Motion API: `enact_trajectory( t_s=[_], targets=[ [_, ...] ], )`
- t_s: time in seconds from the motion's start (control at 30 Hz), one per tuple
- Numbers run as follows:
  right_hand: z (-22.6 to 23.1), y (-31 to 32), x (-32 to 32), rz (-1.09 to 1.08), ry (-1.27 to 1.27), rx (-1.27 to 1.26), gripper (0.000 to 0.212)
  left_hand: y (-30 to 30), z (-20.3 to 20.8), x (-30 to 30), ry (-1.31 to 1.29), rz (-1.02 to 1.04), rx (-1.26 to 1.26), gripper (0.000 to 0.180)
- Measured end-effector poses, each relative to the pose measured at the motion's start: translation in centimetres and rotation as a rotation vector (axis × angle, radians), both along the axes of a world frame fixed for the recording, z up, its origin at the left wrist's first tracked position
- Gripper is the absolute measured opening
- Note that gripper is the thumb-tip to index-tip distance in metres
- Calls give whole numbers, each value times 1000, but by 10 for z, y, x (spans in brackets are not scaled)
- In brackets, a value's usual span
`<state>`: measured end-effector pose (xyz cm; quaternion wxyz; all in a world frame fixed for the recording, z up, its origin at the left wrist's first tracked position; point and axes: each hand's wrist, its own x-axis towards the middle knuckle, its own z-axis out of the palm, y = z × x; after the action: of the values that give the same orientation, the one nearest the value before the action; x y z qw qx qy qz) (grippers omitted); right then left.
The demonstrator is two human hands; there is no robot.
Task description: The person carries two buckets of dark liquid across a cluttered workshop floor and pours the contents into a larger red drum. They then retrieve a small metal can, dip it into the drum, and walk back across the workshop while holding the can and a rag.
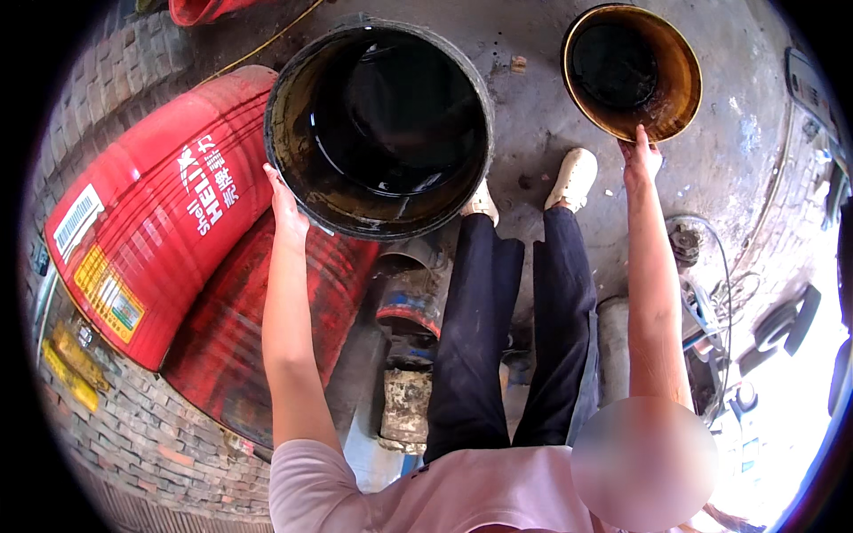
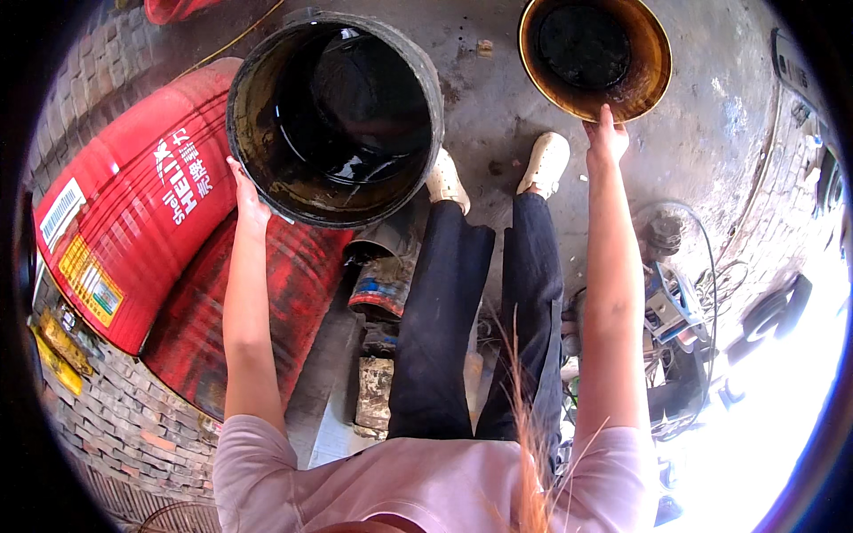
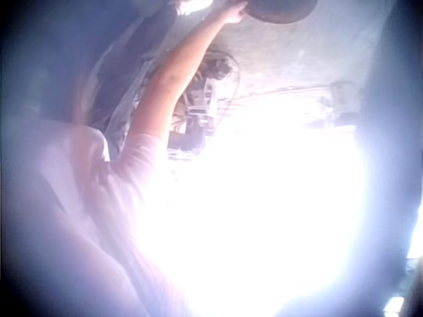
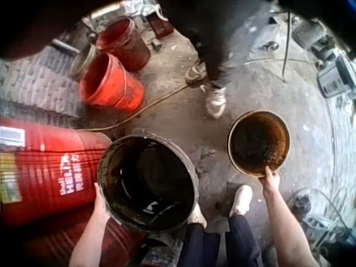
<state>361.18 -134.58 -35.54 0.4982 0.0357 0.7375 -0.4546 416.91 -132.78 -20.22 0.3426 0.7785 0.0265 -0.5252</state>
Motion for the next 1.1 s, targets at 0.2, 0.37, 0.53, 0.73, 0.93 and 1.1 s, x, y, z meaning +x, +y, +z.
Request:
enact_trajectory(
  t_s=[0.2, 0.37, 0.53, 0.73, 0.93, 1.1],
  targets=[
    [7, -3, -2, -38, 153, -78, 30, -7, 12, -23, -98, 28, 29, 74],
    [1, -13, -19, 227, 725, 121, 29, -10, 19, -39, -124, 26, 17, 72],
    [13, -27, -30, 426, 949, 259, 32, -7, 19, -41, -91, 41, -10, 70],
    [6, -33, -46, 455, 931, 157, 41, -9, 20, -49, -85, 57, -36, 68],
    [19, -42, -25, 470, 945, 73, 51, -15, 23, -65, -77, 13, -99, 66],
    [47, -58, -15, 604, 850, 53, 66, -18, 28, -73, -90, -45, -103, 67]
  ],
)
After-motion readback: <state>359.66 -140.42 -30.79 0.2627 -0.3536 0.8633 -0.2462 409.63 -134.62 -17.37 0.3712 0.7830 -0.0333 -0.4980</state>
